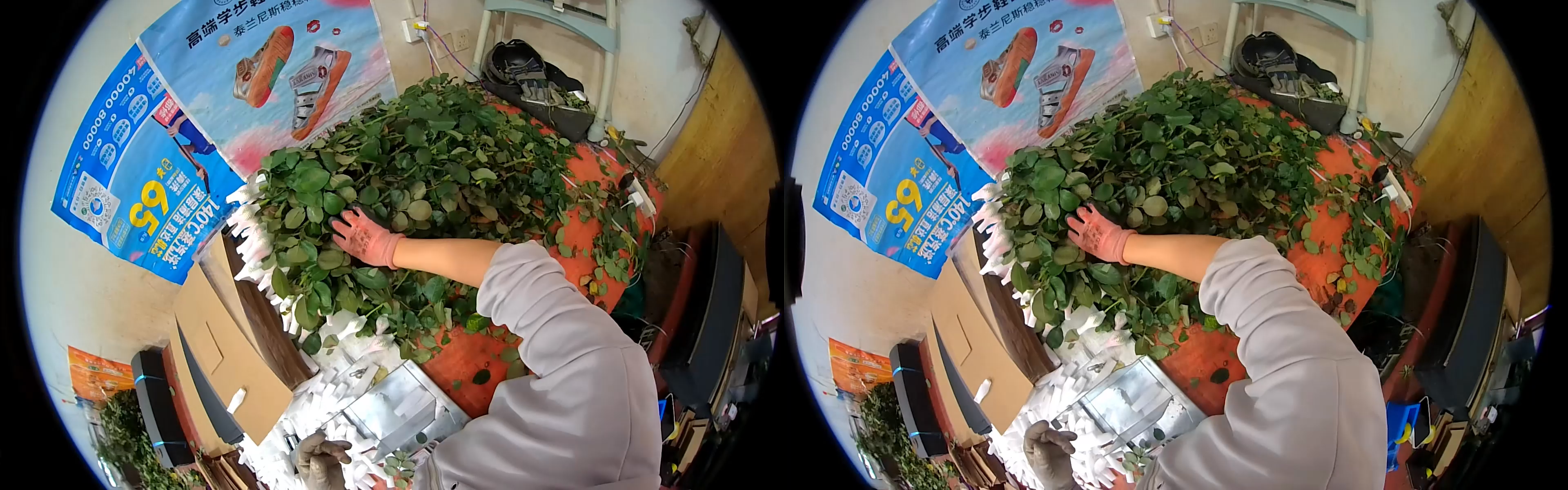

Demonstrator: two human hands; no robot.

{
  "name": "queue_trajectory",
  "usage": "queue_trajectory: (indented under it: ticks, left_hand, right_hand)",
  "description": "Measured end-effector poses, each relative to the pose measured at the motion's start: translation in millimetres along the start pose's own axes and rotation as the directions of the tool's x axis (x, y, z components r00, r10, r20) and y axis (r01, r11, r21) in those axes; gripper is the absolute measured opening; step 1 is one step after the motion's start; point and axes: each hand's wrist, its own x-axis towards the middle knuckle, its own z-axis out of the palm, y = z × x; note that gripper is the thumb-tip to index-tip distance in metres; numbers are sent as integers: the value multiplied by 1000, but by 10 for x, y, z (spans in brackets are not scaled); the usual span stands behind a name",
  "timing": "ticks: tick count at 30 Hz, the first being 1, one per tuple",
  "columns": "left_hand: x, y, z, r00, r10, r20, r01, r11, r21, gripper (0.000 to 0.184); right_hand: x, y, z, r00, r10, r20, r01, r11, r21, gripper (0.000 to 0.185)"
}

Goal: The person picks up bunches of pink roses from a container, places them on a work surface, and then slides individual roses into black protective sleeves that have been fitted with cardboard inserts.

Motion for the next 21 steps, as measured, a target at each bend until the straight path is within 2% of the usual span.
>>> queue_trajectory:
  ticks: [1, 2, 3, 4, 5, 6, 7, 9, 10, 12, 13, 16, 17, 18, 19, 20, 21]
  left_hand:
    - [-9, -37, -24, 1000, -9, -13, 8, 995, -99, 52]
    - [-38, -42, -54, 1000, -3, 0, 3, 998, -63, 51]
    - [-55, 15, -40, 1000, -3, -7, 2, 998, -61, 51]
    - [-76, 98, -12, 1000, 0, 7, -1, 997, 77, 49]
    - [-125, 150, -7, 1000, -3, 15, 0, 977, 213, 49]
    - [-196, 140, -95, 1000, -7, 17, 4, 977, 212, 49]
    - [-217, 0, -106, 993, 14, -117, -20, 999, -50, 51]
    - [-287, 63, -72, 991, 38, -125, -42, 999, -30, 49]
    - [-325, 65, -80, 990, 43, -138, -47, 999, -26, 47]
    - [-398, 36, -130, 985, 46, -164, -52, 998, -27, 47]
    - [-428, 18, -147, 983, 51, -174, -57, 998, -25, 47]
    - [-484, -4, -186, 976, 54, -209, -61, 998, -30, 47]
    - [-483, -2, -204, 974, 55, -219, -64, 997, -34, 48]
    - [-455, 10, -208, 974, 60, -216, -70, 997, -35, 48]
    - [-399, 41, -203, 969, 79, -236, -75, 997, 25, 48]
    - [-330, 86, -197, 964, 95, -249, -75, 993, 87, 49]
    - [-240, 159, -182, 971, 106, -216, -77, 988, 137, 52]
  right_hand:
    - [15, 49, -46, 1000, -11, 19, 11, 1000, 18, 40]
    - [80, 105, -15, 999, -13, -51, 16, 998, 54, 35]
    - [110, 170, 81, 976, 20, -216, -14, 1000, 28, 33]
    - [231, 258, 305, 966, 63, -251, -110, 979, -174, 31]
    - [271, 394, 202, 968, 119, -223, -148, 982, -120, 31]
    - [308, 528, 95, 966, 173, -193, -190, 979, -69, 32]
    - [199, 728, -395, 975, 211, -65, -191, 955, 228, 35]
    - [136, 1015, -707, 837, 476, -270, -411, 873, 265, 33]
    - [263, 1296, -610, 711, 553, -435, -463, 833, 302, 40]
    - [361, 1655, -651, 490, 594, -638, -454, 799, 394, 47]
    - [325, 1745, -773, 425, 582, -694, -400, 808, 432, 48]
    - [237, 1896, -809, 477, 538, -695, -340, 842, 418, 43]
    - [241, 1751, -726, 445, 552, -705, -360, 831, 423, 35]
    - [178, 1550, -749, 492, 490, -720, -268, 872, 410, 33]
    - [120, 1290, -844, 603, 653, -459, -254, 702, 665, 30]
    - [155, 1093, -568, 608, 451, -653, -213, 885, 413, 23]
    - [203, 904, -170, 605, 204, -770, -183, 976, 115, 16]
